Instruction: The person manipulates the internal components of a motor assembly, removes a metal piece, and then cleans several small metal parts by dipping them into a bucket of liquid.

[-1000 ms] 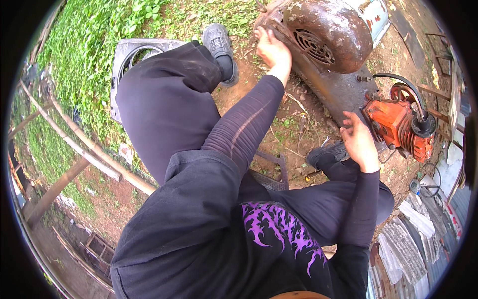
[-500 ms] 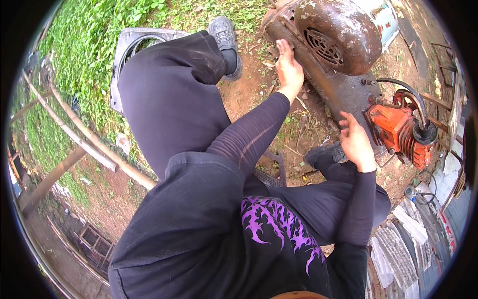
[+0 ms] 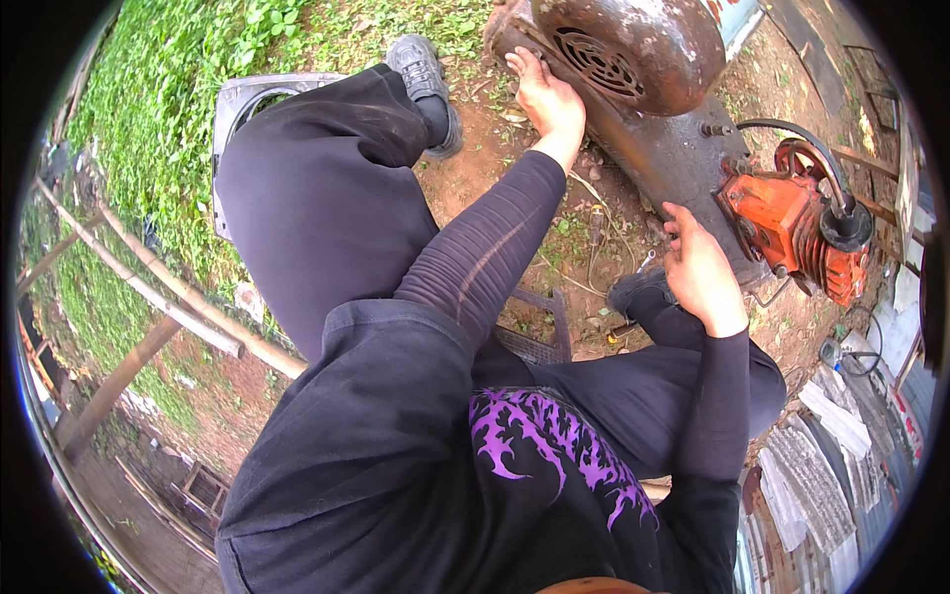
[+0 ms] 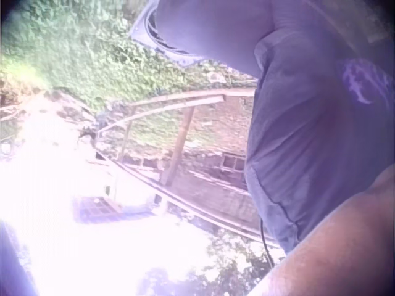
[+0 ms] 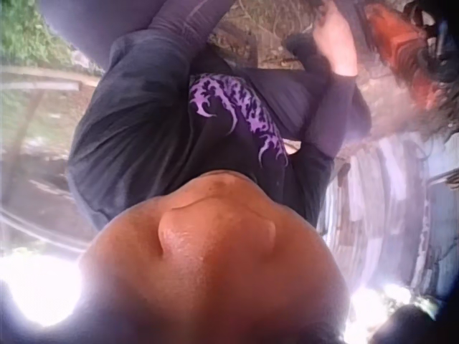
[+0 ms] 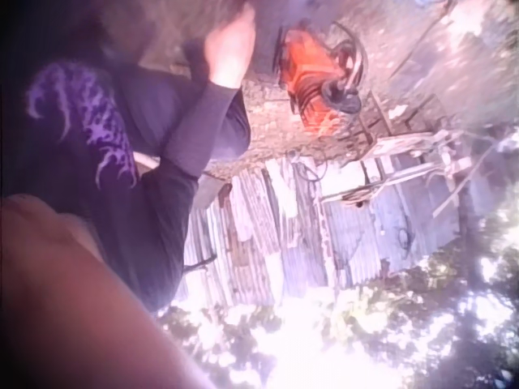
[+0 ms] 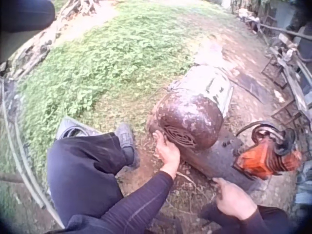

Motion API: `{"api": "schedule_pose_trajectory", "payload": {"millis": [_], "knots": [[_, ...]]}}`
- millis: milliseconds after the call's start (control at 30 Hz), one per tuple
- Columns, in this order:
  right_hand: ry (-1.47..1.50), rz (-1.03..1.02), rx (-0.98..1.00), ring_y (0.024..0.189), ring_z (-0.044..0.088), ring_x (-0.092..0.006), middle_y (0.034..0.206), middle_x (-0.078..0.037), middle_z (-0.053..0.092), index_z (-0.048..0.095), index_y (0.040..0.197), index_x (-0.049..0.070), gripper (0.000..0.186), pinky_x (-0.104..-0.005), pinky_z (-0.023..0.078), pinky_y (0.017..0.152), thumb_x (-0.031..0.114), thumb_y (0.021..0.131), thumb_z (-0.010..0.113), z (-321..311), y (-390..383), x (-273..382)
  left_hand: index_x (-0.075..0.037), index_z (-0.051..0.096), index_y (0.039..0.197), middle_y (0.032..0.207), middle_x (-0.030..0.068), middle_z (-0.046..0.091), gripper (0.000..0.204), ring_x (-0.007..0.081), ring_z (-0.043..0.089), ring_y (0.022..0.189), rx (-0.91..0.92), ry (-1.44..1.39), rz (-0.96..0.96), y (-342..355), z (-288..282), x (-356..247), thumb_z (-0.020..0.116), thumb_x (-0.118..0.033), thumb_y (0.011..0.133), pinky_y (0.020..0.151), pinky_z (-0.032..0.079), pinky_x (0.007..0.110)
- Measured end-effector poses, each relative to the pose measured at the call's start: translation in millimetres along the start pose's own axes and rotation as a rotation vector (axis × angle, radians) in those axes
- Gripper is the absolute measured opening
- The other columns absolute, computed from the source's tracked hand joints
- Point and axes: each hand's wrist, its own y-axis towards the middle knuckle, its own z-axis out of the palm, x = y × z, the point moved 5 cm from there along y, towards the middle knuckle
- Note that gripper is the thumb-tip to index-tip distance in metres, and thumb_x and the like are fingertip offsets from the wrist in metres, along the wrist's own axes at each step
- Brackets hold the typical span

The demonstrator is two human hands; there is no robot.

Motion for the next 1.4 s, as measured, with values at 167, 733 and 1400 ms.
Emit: {"api": "schedule_pose_trajectory", "payload": {"millis": [167,733,1400], "knots": [[0.009,0.014,-0.014,0.116,0.063,-0.0407,0.118,-0.027,0.066,0.048,0.140,-0.001,0.060,-0.0464,0.050,0.099,-0.004,0.081,0.056,0.9,-3.8,-4.0,0.004,0.031,0.155,0.161,0.0315,0.025,0.060,0.0390,0.020,0.153,0.278,0.202,0.280,-50.1,-0.4,0.2,0.043,0.011,0.097,0.127,0.020,0.045],[0.022,0.009,-0.028,0.115,0.064,-0.0407,0.118,-0.028,0.066,0.048,0.140,-0.004,0.059,-0.0465,0.050,0.098,-0.003,0.081,0.055,3.1,-6.6,-10.1,0.007,0.028,0.155,0.163,0.0318,0.016,0.064,0.0413,0.011,0.154,0.072,0.021,0.147,8.2,4.5,-13.8,0.041,0.012,0.093,0.129,0.008,0.044],[-0.046,-0.002,-0.069,0.119,0.061,-0.0406,0.124,-0.030,0.063,0.048,0.138,-0.006,0.057,-0.0468,0.049,0.101,-0.001,0.082,0.053,0.8,-9.0,-7.1,0.006,0.035,0.153,0.165,0.0241,0.018,0.054,0.0351,0.013,0.155,0.343,0.083,0.093,-125.9,23.8,-15.5,0.045,0.004,0.100,0.128,0.015,0.040]]}}
